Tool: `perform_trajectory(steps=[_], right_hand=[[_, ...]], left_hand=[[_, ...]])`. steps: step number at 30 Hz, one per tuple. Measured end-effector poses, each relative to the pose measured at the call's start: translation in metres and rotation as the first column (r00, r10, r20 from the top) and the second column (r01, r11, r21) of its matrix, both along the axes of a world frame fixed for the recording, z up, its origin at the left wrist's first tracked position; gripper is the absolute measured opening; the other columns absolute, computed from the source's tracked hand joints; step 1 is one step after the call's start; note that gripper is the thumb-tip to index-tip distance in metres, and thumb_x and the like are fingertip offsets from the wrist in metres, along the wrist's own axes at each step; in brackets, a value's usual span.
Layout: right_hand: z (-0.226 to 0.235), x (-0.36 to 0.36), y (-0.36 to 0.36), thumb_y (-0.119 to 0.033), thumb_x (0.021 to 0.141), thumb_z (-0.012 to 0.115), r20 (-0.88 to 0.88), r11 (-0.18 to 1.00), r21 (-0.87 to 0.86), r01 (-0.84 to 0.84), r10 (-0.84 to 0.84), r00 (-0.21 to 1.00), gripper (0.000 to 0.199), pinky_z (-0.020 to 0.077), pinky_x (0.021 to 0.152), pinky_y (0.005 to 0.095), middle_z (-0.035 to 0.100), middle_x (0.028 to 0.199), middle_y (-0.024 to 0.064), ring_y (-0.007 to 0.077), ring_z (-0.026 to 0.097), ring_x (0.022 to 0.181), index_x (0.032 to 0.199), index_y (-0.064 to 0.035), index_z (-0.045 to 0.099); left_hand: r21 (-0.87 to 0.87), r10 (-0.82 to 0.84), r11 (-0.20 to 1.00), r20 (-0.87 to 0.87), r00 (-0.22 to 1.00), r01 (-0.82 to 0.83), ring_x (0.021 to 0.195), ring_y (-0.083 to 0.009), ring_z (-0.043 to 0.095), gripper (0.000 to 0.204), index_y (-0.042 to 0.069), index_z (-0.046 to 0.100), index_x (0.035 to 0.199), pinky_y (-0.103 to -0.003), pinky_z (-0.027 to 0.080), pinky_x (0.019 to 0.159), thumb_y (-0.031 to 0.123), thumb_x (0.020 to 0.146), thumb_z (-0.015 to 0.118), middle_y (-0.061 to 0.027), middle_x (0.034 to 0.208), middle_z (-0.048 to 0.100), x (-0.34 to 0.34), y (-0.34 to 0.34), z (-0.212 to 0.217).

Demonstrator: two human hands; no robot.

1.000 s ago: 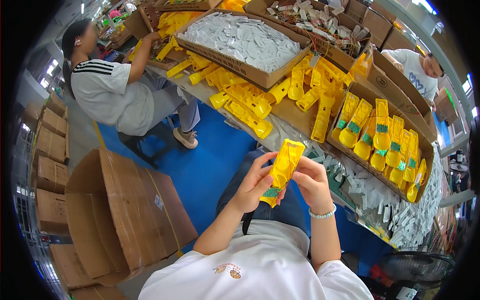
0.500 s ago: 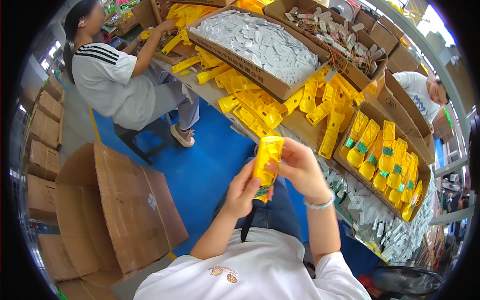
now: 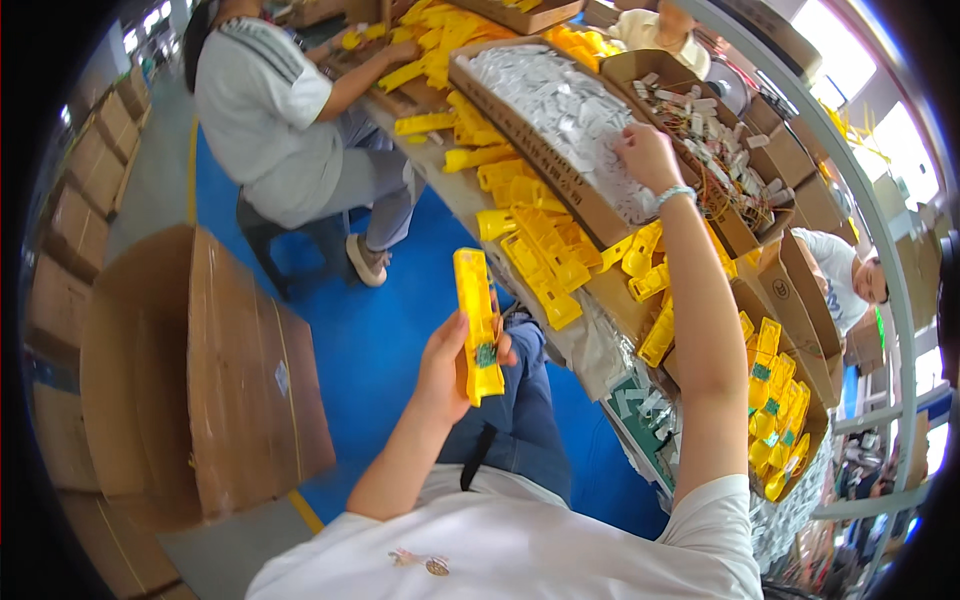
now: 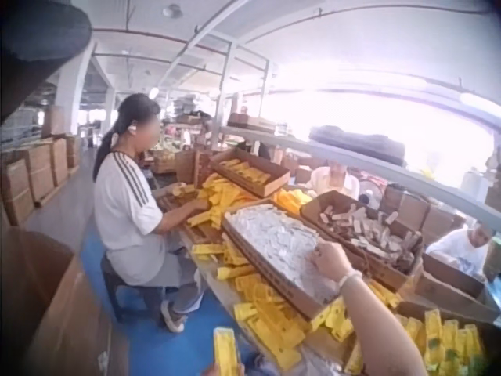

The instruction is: The person assembles small electronic components by hand, inserting circuit boards and wires into yellow plastic casings, then attaching white covers to the casings.

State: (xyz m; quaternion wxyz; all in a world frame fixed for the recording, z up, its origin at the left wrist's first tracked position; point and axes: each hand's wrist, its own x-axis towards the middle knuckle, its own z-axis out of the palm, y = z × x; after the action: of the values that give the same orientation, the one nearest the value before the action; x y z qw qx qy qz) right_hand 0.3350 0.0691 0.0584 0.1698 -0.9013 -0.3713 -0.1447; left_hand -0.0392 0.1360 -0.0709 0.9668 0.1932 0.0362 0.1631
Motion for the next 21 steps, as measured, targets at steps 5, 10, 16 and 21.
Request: perform_trajectory(steps=[5,10,16,21], right_hand=[[0.031,-0.030,-0.034,-0.007,0.082,0.055,-0.190,0.914,0.407,-0.008,0.093,0.977,0.041,0.0525,0.068,0.0283,0.070,0.079,0.0135,0.0178,0.069,0.067,0.123,-0.0029,0.058],[0.040,-0.168,-0.067,0.002,0.083,0.058,-0.292,0.610,0.791,-0.041,0.437,0.851,0.040,0.0521,0.069,0.0248,0.066,0.093,0.0120,0.0143,0.064,0.077,0.123,0.0058,0.055],[-0.031,-0.297,-0.101,0.012,0.081,0.061,-0.412,0.433,0.889,0.149,0.614,0.673,0.044,0.0561,0.065,0.0293,0.066,0.092,0.0117,0.0173,0.066,0.078,0.124,0.0073,0.053],[-0.051,-0.310,-0.107,0.012,0.081,0.063,-0.451,0.414,0.884,0.217,0.633,0.629,0.031,0.0575,0.066,0.0291,0.067,0.089,0.0142,0.0203,0.067,0.073,0.111,0.0102,0.060]], left_hand=[[0.106,-0.008,0.994,0.002,1.000,0.008,0.062,-0.0198,0.059,0.048,0.002,0.046,0.125,-0.036,0.053,0.060,0.037,0.094,0.056,-0.0037,0.088,0.052,0.019,0.009,0.033],[0.130,0.013,0.992,-0.012,1.000,-0.011,0.053,-0.0156,0.055,0.044,0.002,0.048,0.122,-0.029,0.046,0.047,0.040,0.098,0.049,-0.0037,0.086,0.051,0.027,0.010,0.041],[0.193,0.021,0.981,-0.079,0.997,-0.005,0.048,-0.0147,0.053,0.044,0.004,0.050,0.120,-0.025,0.043,0.043,0.042,0.100,0.043,-0.0045,0.084,0.053,0.029,-0.023,0.061],[0.302,0.074,0.953,-0.130,0.989,-0.031,0.066,-0.0082,0.055,0.039,0.003,0.055,0.119,-0.022,0.047,0.055,0.036,0.099,0.048,-0.0045,0.083,0.057,0.028,-0.041,0.060]])
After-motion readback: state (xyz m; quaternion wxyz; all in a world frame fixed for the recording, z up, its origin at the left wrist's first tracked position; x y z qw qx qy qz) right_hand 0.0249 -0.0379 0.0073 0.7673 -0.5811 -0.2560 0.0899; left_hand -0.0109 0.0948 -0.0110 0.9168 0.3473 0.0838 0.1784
